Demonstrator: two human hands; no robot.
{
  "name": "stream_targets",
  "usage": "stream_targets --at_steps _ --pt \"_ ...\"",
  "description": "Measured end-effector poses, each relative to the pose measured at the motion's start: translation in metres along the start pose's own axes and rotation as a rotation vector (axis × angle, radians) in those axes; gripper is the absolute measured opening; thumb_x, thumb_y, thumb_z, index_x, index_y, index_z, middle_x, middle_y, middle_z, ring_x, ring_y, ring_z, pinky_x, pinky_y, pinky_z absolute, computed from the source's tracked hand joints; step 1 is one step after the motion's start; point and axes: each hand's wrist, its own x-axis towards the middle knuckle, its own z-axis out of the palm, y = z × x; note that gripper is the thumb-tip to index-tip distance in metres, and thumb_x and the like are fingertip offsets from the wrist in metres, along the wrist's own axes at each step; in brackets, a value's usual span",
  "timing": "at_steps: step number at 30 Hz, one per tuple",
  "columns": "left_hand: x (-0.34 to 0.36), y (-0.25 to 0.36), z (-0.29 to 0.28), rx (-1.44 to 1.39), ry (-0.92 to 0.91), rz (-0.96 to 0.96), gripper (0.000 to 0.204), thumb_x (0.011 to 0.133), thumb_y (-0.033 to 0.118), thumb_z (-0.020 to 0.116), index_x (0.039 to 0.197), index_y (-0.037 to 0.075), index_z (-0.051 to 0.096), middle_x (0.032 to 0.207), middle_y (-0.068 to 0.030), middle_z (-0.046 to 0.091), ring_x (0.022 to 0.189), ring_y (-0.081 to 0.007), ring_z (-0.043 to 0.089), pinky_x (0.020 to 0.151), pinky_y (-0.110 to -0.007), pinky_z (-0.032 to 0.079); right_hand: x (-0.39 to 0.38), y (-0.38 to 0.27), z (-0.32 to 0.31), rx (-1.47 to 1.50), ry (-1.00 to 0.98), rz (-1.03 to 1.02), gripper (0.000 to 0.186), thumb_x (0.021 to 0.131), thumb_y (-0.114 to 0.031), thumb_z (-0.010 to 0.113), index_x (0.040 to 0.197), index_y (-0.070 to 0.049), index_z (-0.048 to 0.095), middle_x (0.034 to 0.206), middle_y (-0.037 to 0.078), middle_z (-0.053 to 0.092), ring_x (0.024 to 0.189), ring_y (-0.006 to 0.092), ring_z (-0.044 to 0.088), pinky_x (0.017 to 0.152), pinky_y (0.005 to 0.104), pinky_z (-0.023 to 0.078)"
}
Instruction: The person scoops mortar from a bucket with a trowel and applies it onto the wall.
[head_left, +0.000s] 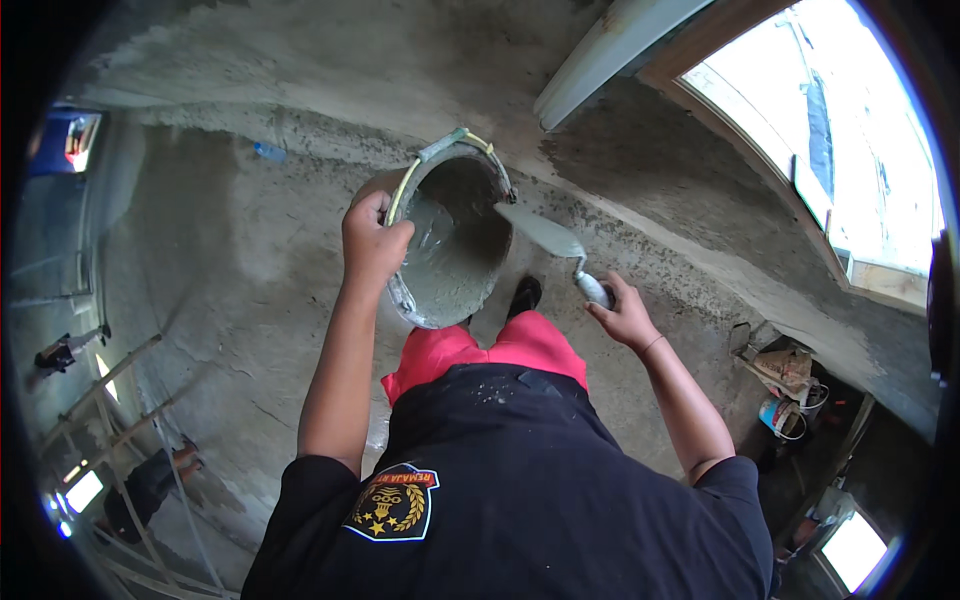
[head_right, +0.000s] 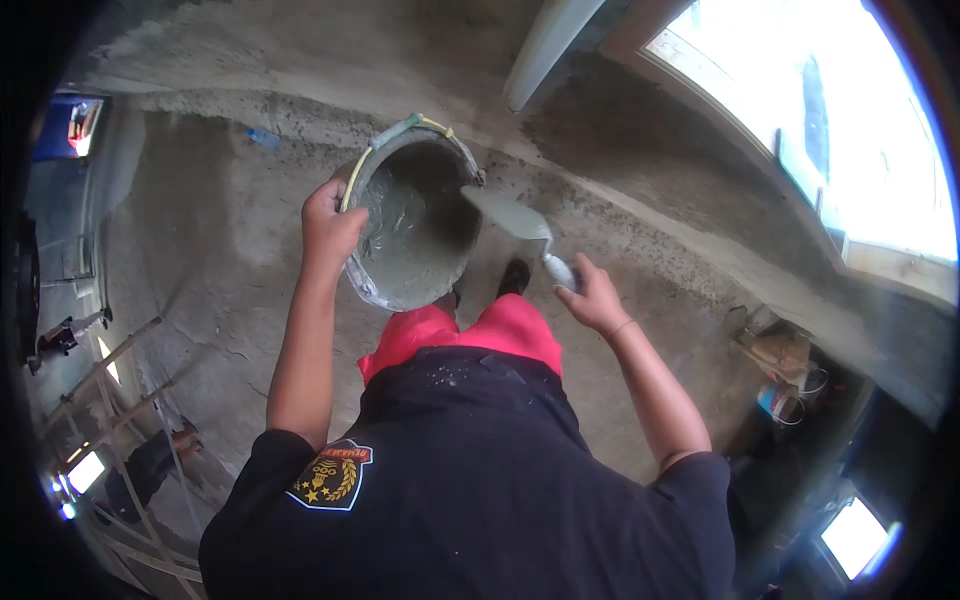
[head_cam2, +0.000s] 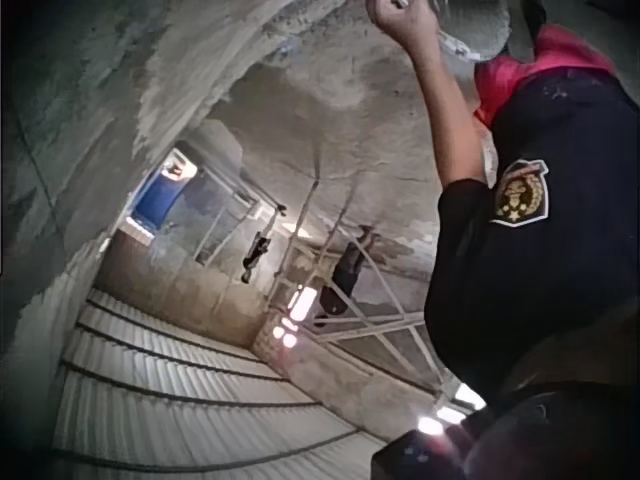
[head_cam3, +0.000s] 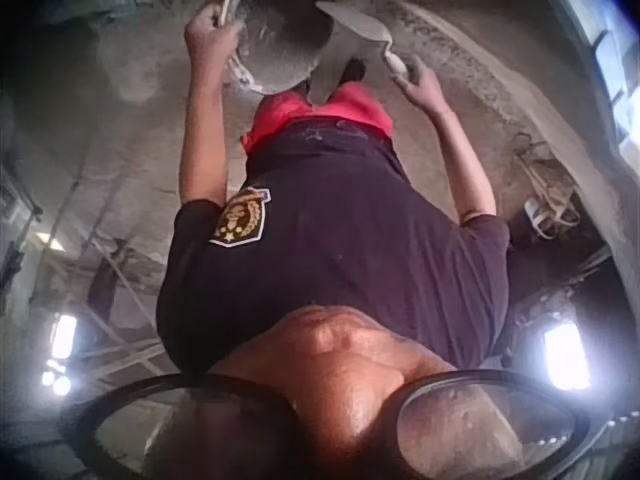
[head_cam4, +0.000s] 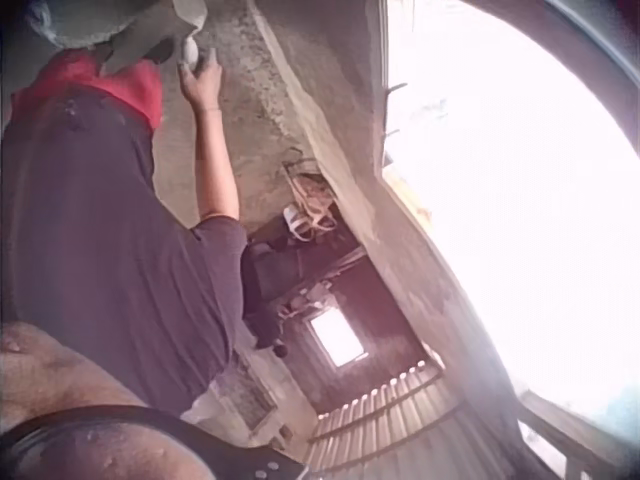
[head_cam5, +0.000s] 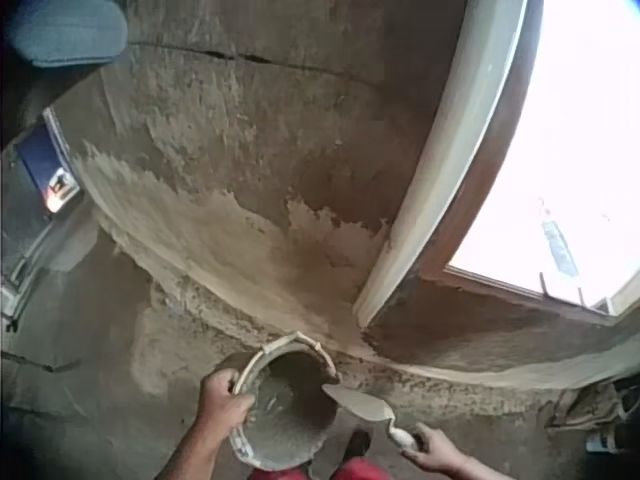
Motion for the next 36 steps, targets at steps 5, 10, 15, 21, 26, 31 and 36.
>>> stream_targets --at_steps 5,10,15,21,26,31,36 --pt "0.001 0.051 -0.031 0.070 -0.064 0.142 0.016 0.069 -0.001 0.064 0.070 0.003 0.049 0.062 0.0006 0.049 0.057 -0.0075 0.043 0.051 -0.030 0.036 -0.002 -0.096 0.002 -0.268 0.109 -0.109 0.045 0.088 -0.035 0.075 0.121 -0.009 0.061 0.104 0.018 0.072 0.092 0.0425 0.069 0.080 0.0488 0.056" --pt "-0.003 0.085 -0.046 0.153 -0.064 0.237 0.018 0.068 -0.004 0.065 0.069 0.003 0.049 0.062 0.0013 0.048 0.057 -0.0075 0.042 0.051 -0.030 0.035 0.018 -0.143 -0.013 -0.526 0.212 -0.313 0.032 0.087 -0.027 0.073 0.113 -0.011 0.063 0.093 0.016 0.067 0.083 0.0375 0.070 0.071 0.0484 0.056" --pt "-0.007 0.105 -0.049 0.132 -0.047 0.255 0.018 0.068 -0.005 0.065 0.069 0.003 0.049 0.061 0.0016 0.047 0.056 -0.0075 0.042 0.052 -0.030 0.035 0.027 -0.156 -0.019 -0.637 0.237 -0.344 0.025 0.087 -0.022 0.069 0.109 -0.012 0.064 0.091 0.015 0.067 0.084 0.0353 0.071 0.071 0.0471 0.056" --pt "-0.010 0.113 -0.049 0.096 -0.028 0.293 0.018 0.068 -0.005 0.065 0.068 0.004 0.049 0.061 0.0022 0.047 0.057 -0.0067 0.041 0.051 -0.029 0.035 0.022 -0.159 -0.017 -0.621 0.247 -0.393 0.022 0.084 -0.019 0.067 0.105 -0.012 0.066 0.091 0.014 0.067 0.085 0.0341 0.071 0.071 0.0464 0.057" --pt "-0.012 0.118 -0.051 0.112 -0.046 0.281 0.015 0.068 -0.007 0.063 0.074 0.005 0.055 0.069 0.0030 0.053 0.060 -0.0059 0.045 0.055 -0.026 0.036 0.014 -0.158 -0.013 -0.577 0.164 -0.420 0.028 0.083 -0.025 0.073 0.107 -0.013 0.068 0.094 0.013 0.068 0.086 0.0345 0.070 0.073 0.0470 0.057" --pt "-0.014 0.119 -0.049 0.050 -0.040 0.271 0.018 0.069 -0.005 0.066 0.069 0.004 0.051 0.063 0.0029 0.050 0.057 -0.0056 0.043 0.052 -0.028 0.036 0.009 -0.155 0.000 -0.484 0.120 -0.432 0.033 0.081 -0.029 0.077 0.107 -0.010 0.069 0.092 0.013 0.068 0.085 0.0356 0.069 0.073 0.0471 0.056" --pt "-0.015 0.119 -0.046 0.004 -0.054 0.259 0.018 0.069 -0.005 0.065 0.068 0.005 0.050 0.063 0.0030 0.050 0.057 -0.0053 0.043 0.052 -0.027 0.035 0.006 -0.146 0.007 -0.462 0.066 -0.328 0.037 0.081 -0.033 0.077 0.103 -0.004 0.072 0.091 0.014 0.068 0.086 0.0366 0.069 0.075 0.0478 0.055"
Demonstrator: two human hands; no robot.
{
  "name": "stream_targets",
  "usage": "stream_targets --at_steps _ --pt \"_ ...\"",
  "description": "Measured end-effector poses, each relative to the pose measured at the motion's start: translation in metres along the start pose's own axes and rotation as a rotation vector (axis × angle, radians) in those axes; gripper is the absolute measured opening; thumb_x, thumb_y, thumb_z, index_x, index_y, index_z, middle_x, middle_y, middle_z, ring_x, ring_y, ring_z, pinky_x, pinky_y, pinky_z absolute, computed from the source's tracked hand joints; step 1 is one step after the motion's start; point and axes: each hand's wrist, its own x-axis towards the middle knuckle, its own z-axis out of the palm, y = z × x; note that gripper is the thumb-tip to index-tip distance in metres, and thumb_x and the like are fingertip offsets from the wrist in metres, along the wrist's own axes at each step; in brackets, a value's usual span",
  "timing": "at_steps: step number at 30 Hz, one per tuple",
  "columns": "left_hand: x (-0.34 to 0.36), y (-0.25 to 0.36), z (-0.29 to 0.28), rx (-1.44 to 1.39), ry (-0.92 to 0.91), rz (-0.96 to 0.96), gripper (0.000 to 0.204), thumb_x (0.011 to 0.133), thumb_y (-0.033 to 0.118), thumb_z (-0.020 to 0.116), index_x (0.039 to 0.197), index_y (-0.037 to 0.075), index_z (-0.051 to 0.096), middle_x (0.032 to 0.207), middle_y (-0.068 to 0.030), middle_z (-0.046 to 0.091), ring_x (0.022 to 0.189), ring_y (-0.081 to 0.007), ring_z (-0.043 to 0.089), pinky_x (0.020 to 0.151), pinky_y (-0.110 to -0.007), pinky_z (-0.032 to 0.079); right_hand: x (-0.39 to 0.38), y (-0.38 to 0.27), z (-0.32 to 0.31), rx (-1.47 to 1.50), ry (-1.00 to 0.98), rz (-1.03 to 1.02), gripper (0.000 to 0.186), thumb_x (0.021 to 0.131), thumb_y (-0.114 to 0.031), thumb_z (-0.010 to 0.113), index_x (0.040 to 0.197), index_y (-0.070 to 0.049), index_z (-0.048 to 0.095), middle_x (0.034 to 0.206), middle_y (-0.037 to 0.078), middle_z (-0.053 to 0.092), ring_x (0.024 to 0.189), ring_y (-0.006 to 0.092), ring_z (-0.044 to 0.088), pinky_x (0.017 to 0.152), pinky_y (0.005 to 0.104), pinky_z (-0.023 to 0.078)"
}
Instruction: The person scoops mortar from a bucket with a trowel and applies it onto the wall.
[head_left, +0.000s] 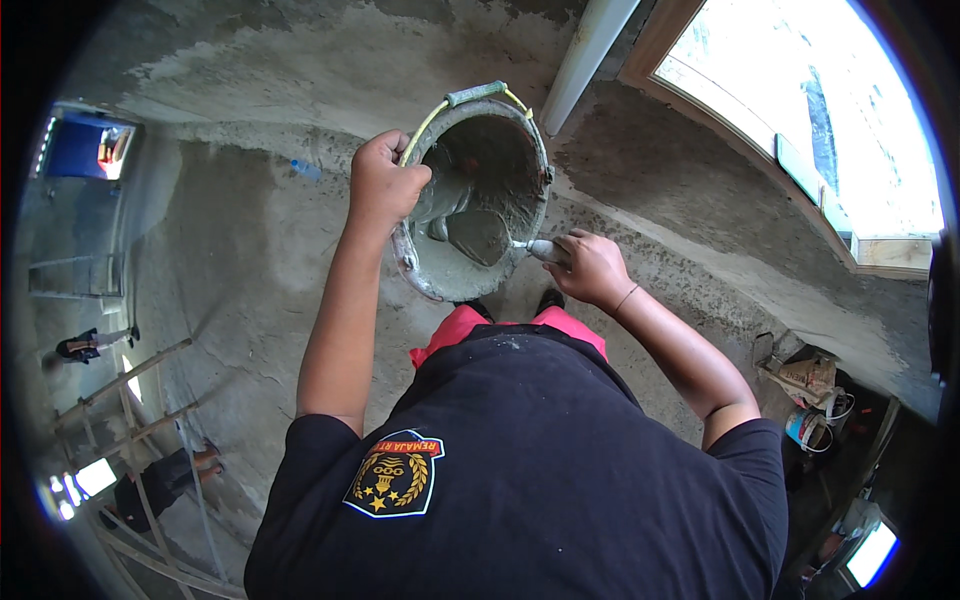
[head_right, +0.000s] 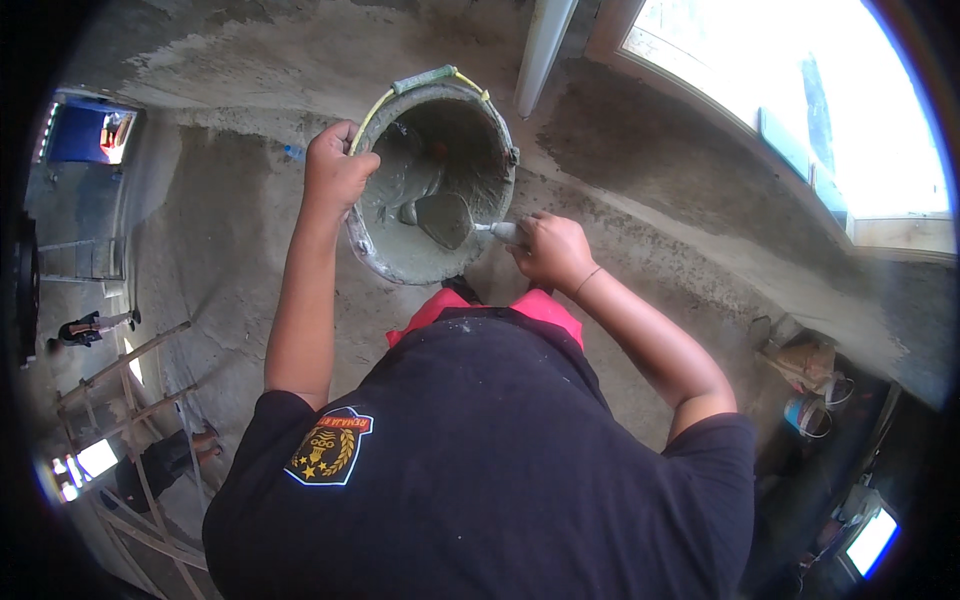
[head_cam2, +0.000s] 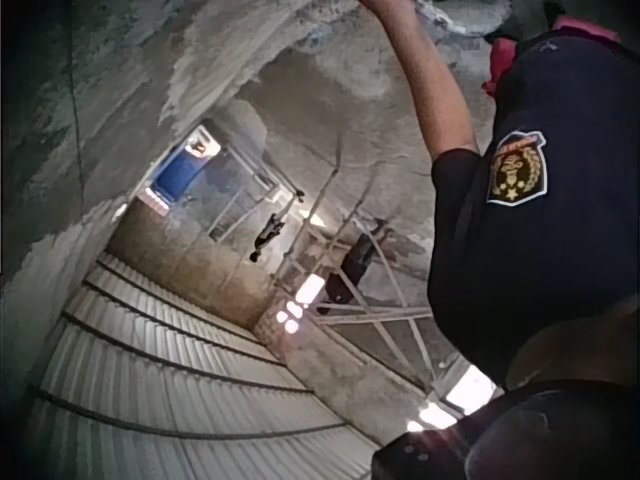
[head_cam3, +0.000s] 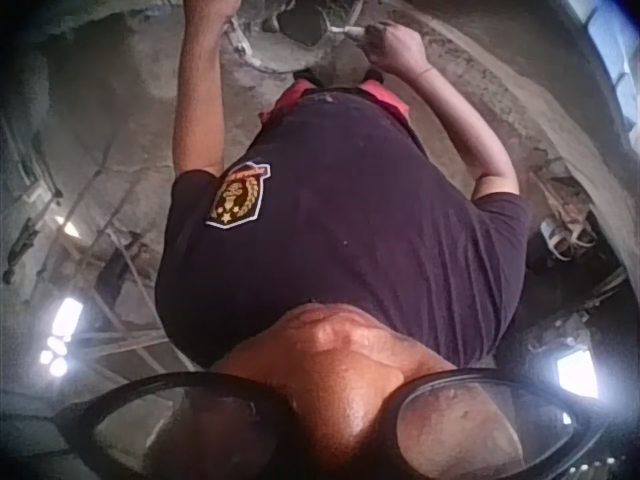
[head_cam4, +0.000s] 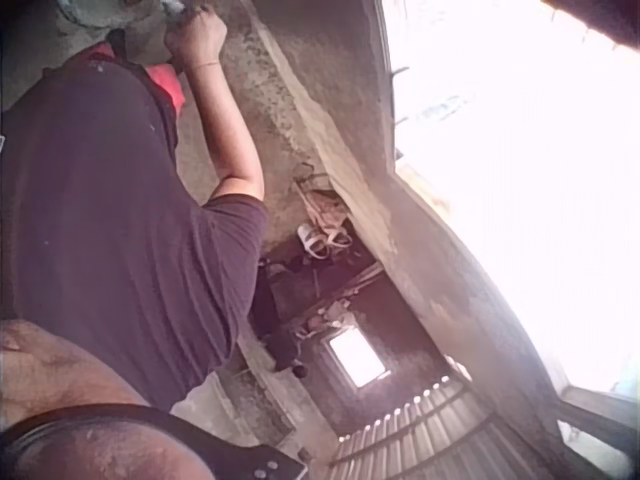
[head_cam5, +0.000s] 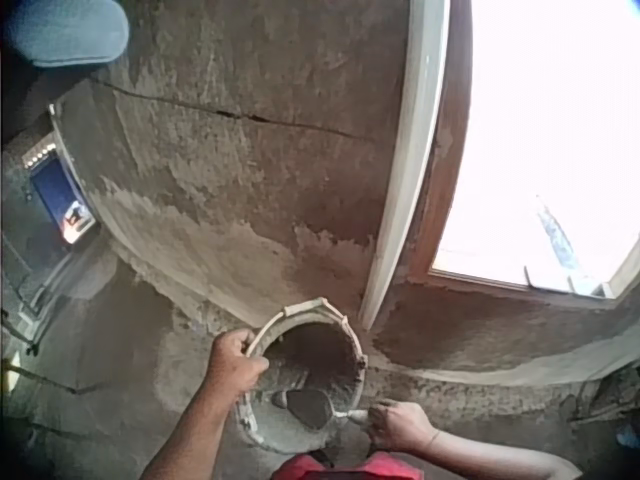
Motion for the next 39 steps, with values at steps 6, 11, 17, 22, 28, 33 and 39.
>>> stream_targets --at_steps 6,11,17,22,28,33,39 --pt "-0.001 0.002 0.003 -0.013 0.004 -0.028 0.018 0.069 -0.006 0.065 0.068 0.006 0.050 0.063 0.0034 0.050 0.057 -0.0050 0.043 0.051 -0.027 0.035 -0.015 0.006 0.007 0.198 0.127 0.051 0.044 0.083 -0.035 0.077 0.109 0.000 0.074 0.099 0.019 0.072 0.093 0.0391 0.070 0.084 0.0462 0.056" --pt "-0.002 -0.002 0.006 -0.038 0.007 -0.027 0.017 0.069 -0.007 0.064 0.070 0.005 0.052 0.065 0.0032 0.051 0.057 -0.0053 0.044 0.052 -0.027 0.035 -0.026 0.010 0.012 0.293 0.152 0.114 0.043 0.083 -0.035 0.078 0.109 -0.001 0.074 0.102 0.019 0.073 0.097 0.0392 0.070 0.086 0.0460 0.055" --pt "-0.001 -0.004 0.009 -0.052 0.004 -0.035 0.017 0.068 -0.009 0.062 0.072 0.006 0.054 0.067 0.0031 0.053 0.057 -0.0051 0.045 0.051 -0.025 0.034 -0.037 0.014 0.021 0.338 0.211 0.129 0.042 0.082 -0.034 0.078 0.109 -0.001 0.075 0.101 0.019 0.073 0.095 0.0394 0.070 0.085 0.0456 0.056" --pt "-0.002 -0.006 0.013 -0.048 -0.005 -0.004 0.017 0.068 -0.010 0.061 0.073 0.005 0.055 0.067 0.0027 0.054 0.055 -0.0051 0.045 0.049 -0.025 0.033 -0.042 0.014 0.024 0.392 0.218 0.150 0.041 0.082 -0.032 0.078 0.107 0.000 0.075 0.101 0.020 0.074 0.093 0.0400 0.070 0.083 0.0448 0.056" --pt "-0.001 -0.006 0.010 -0.078 -0.023 -0.048 0.016 0.069 -0.010 0.061 0.074 0.004 0.056 0.067 0.0013 0.056 0.055 -0.0060 0.047 0.050 -0.025 0.035 -0.045 0.011 0.022 0.405 0.233 0.160 0.039 0.082 -0.031 0.078 0.105 0.001 0.075 0.098 0.022 0.073 0.091 0.0406 0.071 0.081 0.0448 0.056" --pt "-0.003 -0.005 0.010 -0.092 0.009 -0.078 0.016 0.069 -0.006 0.065 0.070 0.005 0.053 0.066 0.0028 0.053 0.059 -0.0054 0.045 0.052 -0.027 0.036 -0.045 0.012 0.021 0.409 0.218 0.194 0.038 0.082 -0.030 0.078 0.105 0.000 0.075 0.095 0.022 0.073 0.090 0.0414 0.071 0.080 0.0456 0.056" --pt "-0.005 -0.005 0.006 -0.072 0.008 -0.085 0.015 0.070 -0.006 0.065 0.070 0.004 0.054 0.067 0.0028 0.053 0.058 -0.0053 0.045 0.052 -0.027 0.036 -0.048 0.010 0.021 0.405 0.221 0.158 0.037 0.084 -0.031 0.076 0.104 -0.001 0.073 0.095 0.023 0.073 0.089 0.0419 0.071 0.080 0.0463 0.056"
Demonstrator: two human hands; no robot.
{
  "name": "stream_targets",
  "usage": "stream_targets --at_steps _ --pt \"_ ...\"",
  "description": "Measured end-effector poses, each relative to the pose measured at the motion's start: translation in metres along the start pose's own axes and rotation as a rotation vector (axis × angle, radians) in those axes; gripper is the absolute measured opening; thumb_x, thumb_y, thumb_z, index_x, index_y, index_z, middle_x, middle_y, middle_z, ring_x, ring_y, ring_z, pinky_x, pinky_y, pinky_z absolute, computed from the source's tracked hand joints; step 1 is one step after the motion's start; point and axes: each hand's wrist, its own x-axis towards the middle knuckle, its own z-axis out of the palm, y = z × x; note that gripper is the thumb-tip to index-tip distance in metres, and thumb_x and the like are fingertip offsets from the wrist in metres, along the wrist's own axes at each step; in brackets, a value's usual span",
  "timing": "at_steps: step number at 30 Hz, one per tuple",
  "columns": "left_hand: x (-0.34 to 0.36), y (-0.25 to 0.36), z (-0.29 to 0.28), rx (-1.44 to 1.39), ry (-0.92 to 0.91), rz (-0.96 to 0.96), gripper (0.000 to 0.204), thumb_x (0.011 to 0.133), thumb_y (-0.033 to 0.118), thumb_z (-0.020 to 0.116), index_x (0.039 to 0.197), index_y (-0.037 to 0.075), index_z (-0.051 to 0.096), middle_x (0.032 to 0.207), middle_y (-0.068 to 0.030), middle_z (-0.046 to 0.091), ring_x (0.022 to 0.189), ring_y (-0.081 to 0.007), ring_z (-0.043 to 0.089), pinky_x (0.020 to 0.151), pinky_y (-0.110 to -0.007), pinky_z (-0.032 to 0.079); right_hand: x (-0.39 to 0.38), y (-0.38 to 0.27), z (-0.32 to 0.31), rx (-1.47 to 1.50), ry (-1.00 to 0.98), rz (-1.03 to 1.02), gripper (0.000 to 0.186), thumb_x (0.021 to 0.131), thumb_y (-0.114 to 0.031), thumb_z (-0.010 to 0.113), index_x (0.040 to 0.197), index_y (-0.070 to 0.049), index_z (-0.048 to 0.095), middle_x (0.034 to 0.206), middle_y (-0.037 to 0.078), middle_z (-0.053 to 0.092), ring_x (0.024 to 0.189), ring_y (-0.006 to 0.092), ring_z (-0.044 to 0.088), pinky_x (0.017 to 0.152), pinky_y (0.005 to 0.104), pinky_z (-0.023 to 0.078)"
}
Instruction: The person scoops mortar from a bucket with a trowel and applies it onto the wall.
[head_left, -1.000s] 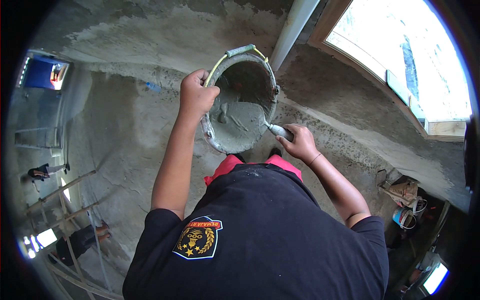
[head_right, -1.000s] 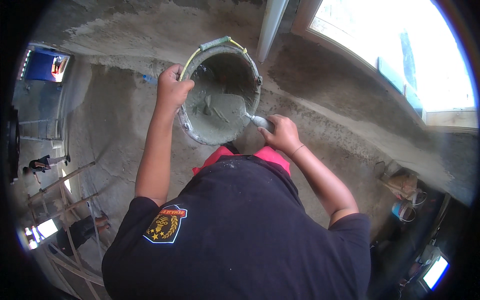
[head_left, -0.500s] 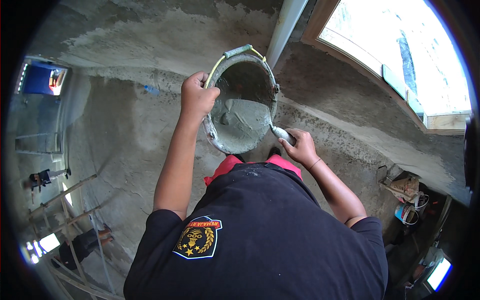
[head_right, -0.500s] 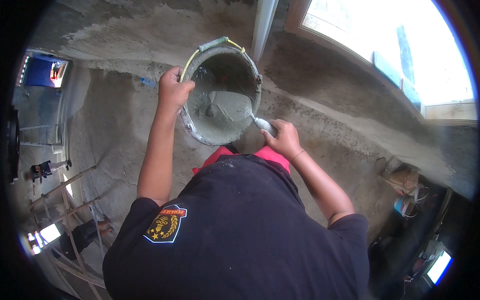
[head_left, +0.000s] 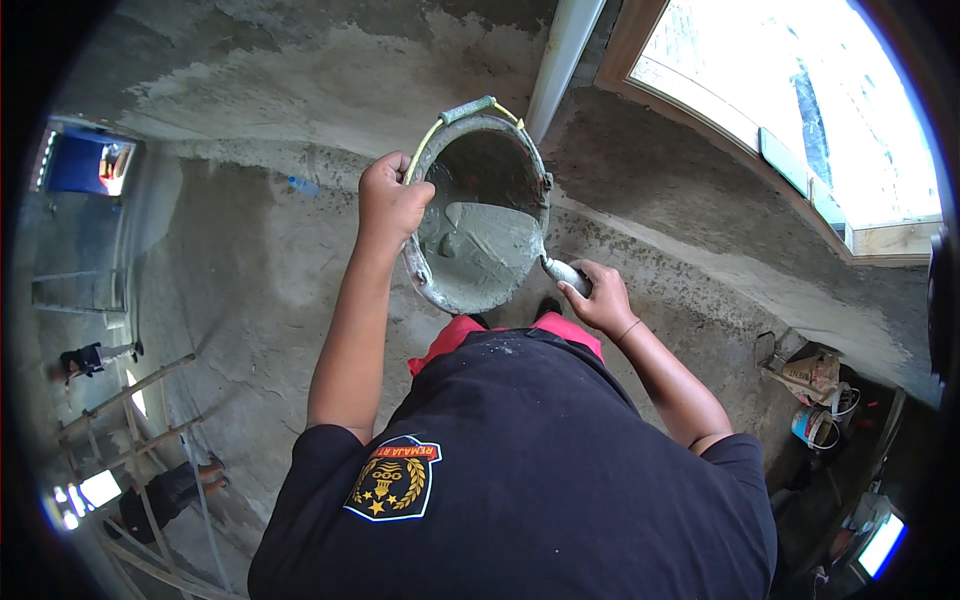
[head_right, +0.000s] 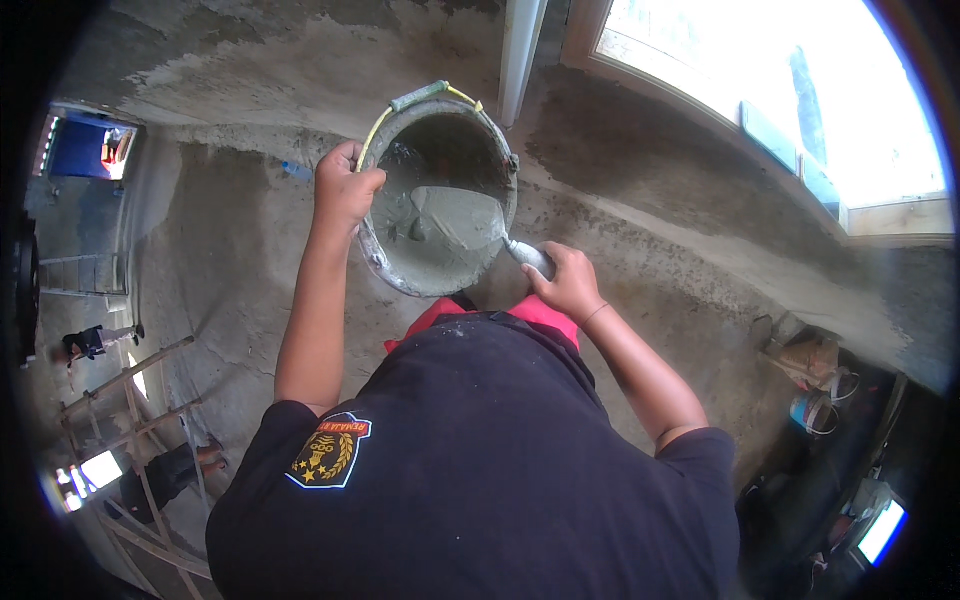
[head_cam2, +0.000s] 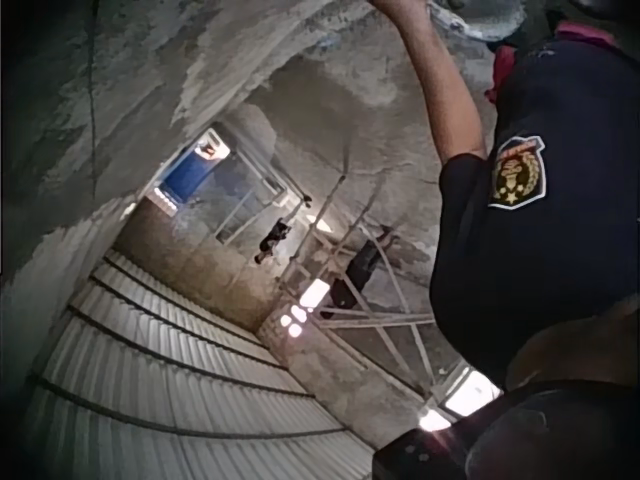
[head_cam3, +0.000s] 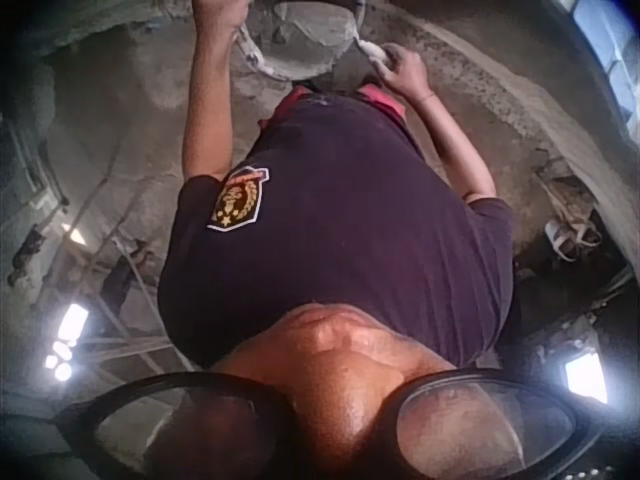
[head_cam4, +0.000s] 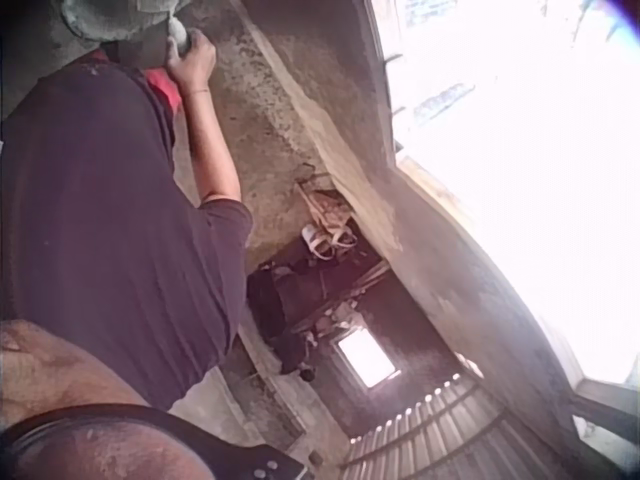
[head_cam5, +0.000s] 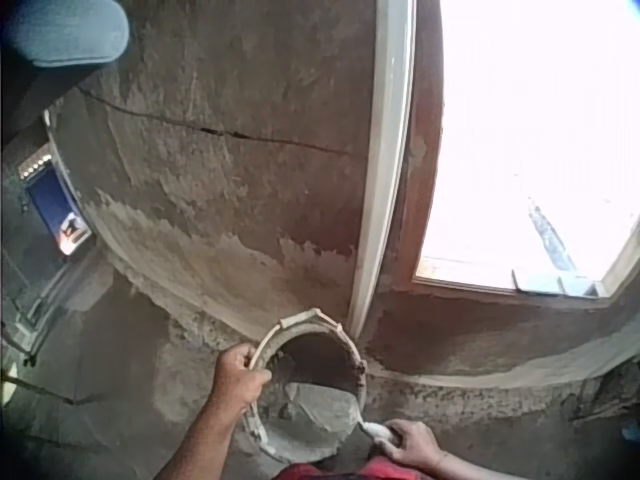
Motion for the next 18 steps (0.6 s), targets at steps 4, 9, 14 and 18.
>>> stream_targets --at_steps 4,9,14,18 --pt "-0.0019 0.0002 0.0020 -0.003 0.017 0.015 0.015 0.070 -0.006 0.064 0.070 0.004 0.054 0.067 0.0025 0.054 0.058 -0.0052 0.045 0.052 -0.027 0.036 -0.0014 0.0023 -0.0002 -0.010 -0.006 0.056 0.037 0.084 -0.032 0.076 0.105 -0.001 0.073 0.095 0.023 0.073 0.089 0.0421 0.071 0.080 0.0468 0.056" --pt "-0.0033 0.0008 0.0003 0.001 0.016 -0.011 0.013 0.070 -0.007 0.063 0.076 0.003 0.058 0.070 0.0002 0.058 0.059 -0.0070 0.050 0.054 -0.026 0.039 -0.0019 0.0047 -0.0028 -0.013 -0.017 0.057 0.037 0.084 -0.032 0.076 0.104 -0.001 0.072 0.094 0.024 0.073 0.088 0.0424 0.071 0.079 0.0469 0.056" --pt "-0.0037 0.0021 0.0023 0.004 0.020 -0.007 0.012 0.071 -0.007 0.063 0.077 0.003 0.059 0.071 -0.0001 0.058 0.060 -0.0070 0.050 0.054 -0.026 0.039 -0.0019 0.0057 -0.0044 0.005 -0.022 0.079 0.037 0.084 -0.032 0.076 0.104 -0.001 0.072 0.092 0.024 0.073 0.088 0.0429 0.070 0.079 0.0473 0.056" --pt "-0.0059 0.0018 0.0058 -0.027 0.040 -0.013 0.014 0.070 -0.006 0.063 0.071 0.004 0.054 0.066 0.0023 0.053 0.058 -0.0054 0.045 0.051 -0.027 0.036 -0.0018 0.0073 -0.0032 -0.018 -0.023 0.079 0.038 0.085 -0.032 0.076 0.105 0.000 0.072 0.092 0.025 0.072 0.088 0.0433 0.070 0.079 0.0474 0.056"
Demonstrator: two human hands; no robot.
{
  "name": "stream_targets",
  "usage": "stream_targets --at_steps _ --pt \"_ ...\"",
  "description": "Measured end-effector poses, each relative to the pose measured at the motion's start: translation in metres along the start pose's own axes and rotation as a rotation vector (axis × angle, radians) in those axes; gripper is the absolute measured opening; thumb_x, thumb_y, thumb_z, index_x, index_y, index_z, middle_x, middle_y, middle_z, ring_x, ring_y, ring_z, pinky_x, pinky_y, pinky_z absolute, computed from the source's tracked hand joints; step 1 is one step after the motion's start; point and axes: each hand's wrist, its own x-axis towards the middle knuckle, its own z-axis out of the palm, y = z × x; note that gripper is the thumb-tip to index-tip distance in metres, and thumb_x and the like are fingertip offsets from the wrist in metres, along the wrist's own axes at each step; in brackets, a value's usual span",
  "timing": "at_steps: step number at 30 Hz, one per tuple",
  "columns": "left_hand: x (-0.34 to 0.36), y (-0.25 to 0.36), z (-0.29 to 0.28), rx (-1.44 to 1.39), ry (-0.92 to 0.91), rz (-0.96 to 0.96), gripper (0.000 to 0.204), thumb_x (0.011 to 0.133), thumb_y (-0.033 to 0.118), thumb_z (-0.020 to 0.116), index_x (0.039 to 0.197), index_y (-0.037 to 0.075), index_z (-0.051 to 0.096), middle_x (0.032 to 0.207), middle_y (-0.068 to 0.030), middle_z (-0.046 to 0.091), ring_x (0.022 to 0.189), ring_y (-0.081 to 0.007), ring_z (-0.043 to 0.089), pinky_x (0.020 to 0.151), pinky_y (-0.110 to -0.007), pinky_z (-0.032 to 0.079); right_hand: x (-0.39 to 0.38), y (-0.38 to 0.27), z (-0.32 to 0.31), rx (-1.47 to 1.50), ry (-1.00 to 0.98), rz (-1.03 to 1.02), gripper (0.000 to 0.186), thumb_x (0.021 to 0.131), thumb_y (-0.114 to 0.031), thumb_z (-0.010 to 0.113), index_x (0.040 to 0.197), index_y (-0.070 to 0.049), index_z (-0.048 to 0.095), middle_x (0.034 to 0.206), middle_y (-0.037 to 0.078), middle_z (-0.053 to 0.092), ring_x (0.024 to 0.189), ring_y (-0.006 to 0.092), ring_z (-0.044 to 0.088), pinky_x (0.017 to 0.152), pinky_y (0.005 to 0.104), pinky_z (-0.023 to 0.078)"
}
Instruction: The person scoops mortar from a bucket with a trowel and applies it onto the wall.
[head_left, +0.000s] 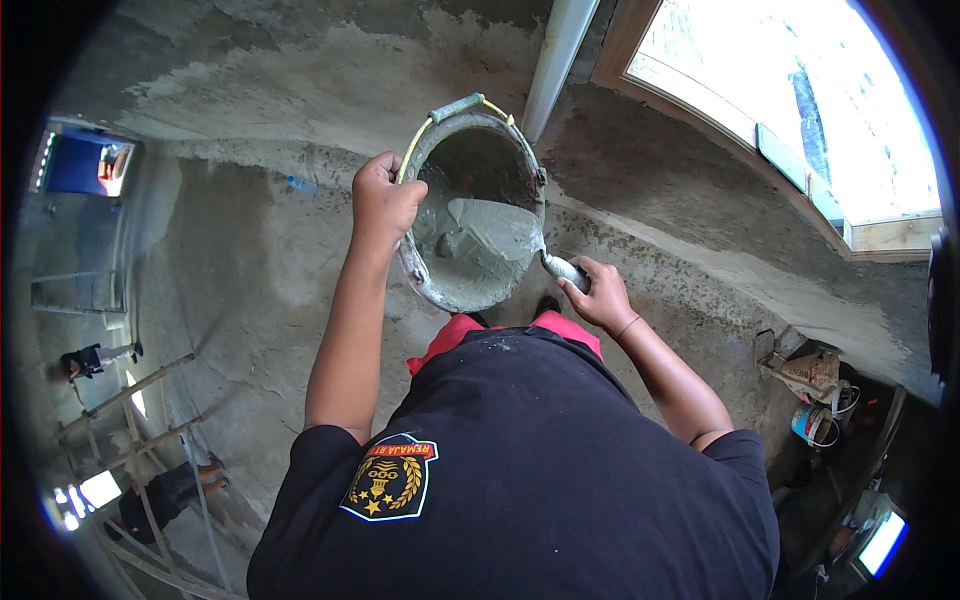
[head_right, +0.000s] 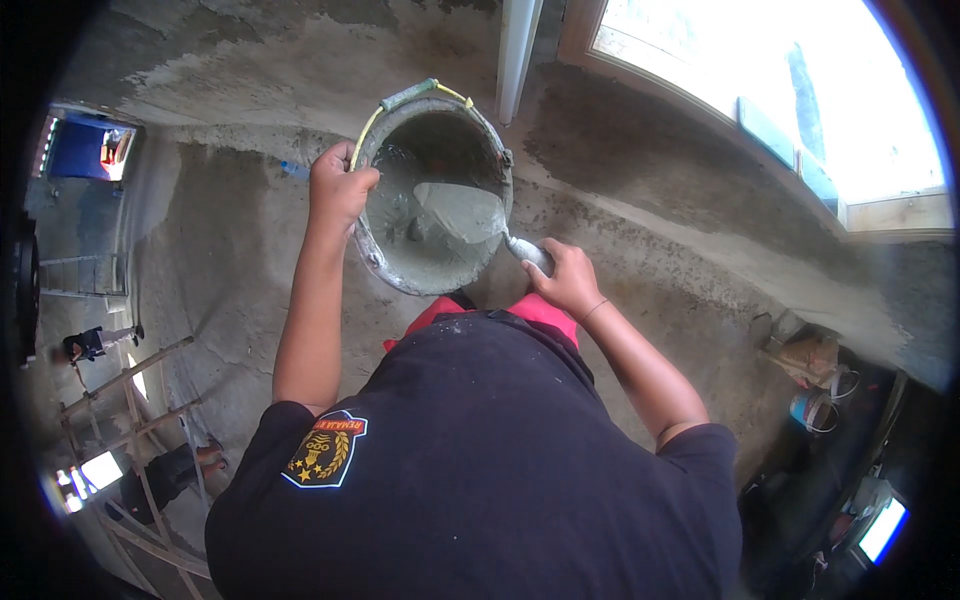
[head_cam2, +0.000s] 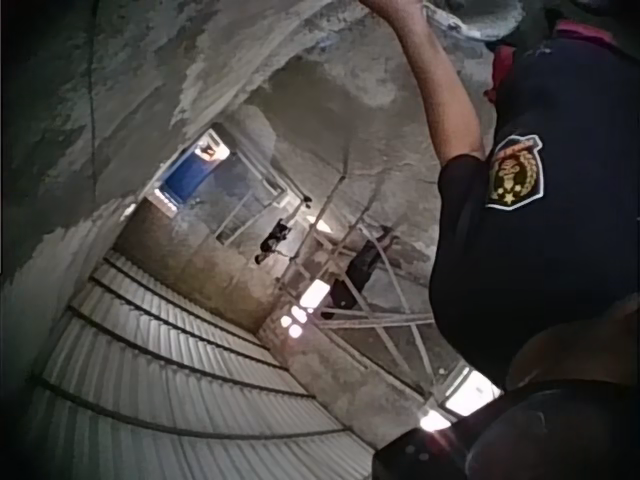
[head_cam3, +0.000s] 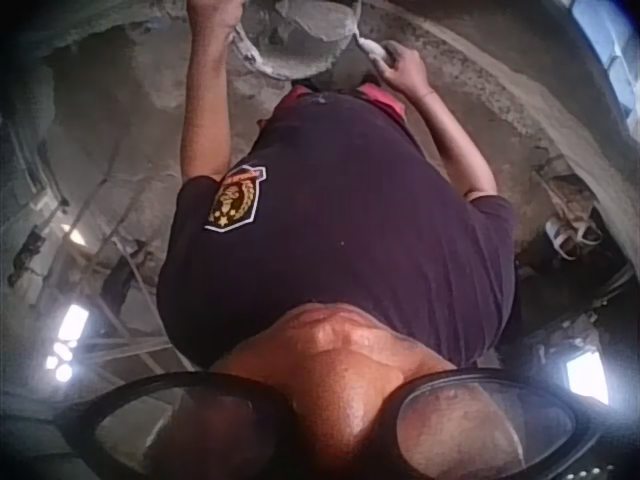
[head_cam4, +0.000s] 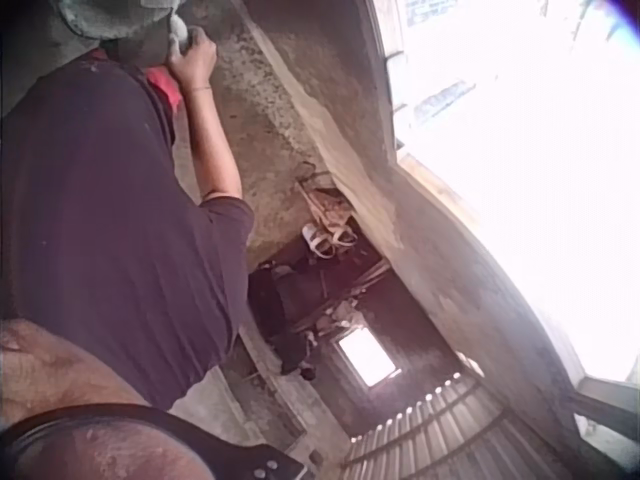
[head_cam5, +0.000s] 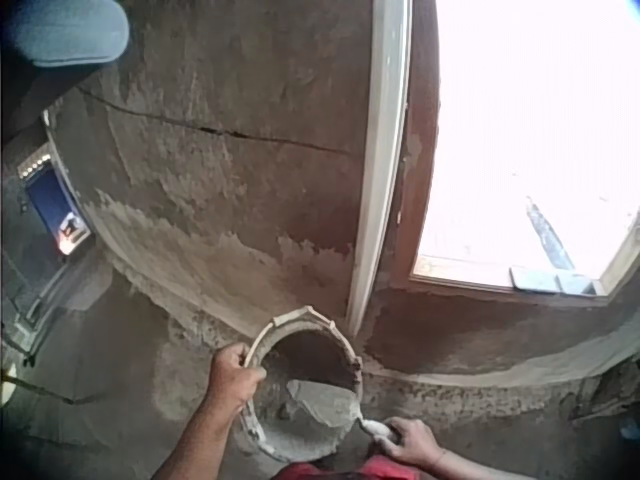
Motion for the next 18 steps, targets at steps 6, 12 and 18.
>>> stream_targets --at_steps 6,12,18 --pt "0.0006 -0.0033 -0.0056 0.005 -0.006 0.026 0.014 0.071 -0.006 0.063 0.071 0.004 0.054 0.066 0.0027 0.053 0.057 -0.0053 0.045 0.051 -0.027 0.035 -0.0032 -0.0015 0.0042 0.027 -0.009 0.003 0.038 0.085 -0.032 0.075 0.105 0.000 0.072 0.092 0.025 0.072 0.087 0.0434 0.070 0.078 0.0474 0.056" --pt "-0.0012 -0.0040 -0.0075 0.014 -0.029 -0.015 0.013 0.069 -0.008 0.061 0.076 0.003 0.060 0.071 -0.0011 0.060 0.061 -0.0080 0.052 0.055 -0.026 0.040 -0.0065 -0.0025 0.0033 0.044 -0.014 -0.012 0.038 0.085 -0.032 0.075 0.106 0.000 0.072 0.092 0.025 0.073 0.088 0.0433 0.071 0.079 0.0470 0.056" --pt "-0.0030 -0.0051 -0.0013 -0.008 -0.004 0.009 0.012 0.071 -0.007 0.063 0.071 0.004 0.056 0.066 0.0026 0.054 0.057 -0.0051 0.045 0.050 -0.027 0.035 -0.0080 0.0028 0.0057 0.033 -0.007 -0.028 0.038 0.085 -0.031 0.075 0.106 -0.001 0.072 0.091 0.024 0.073 0.087 0.0429 0.071 0.079 0.0466 0.056"
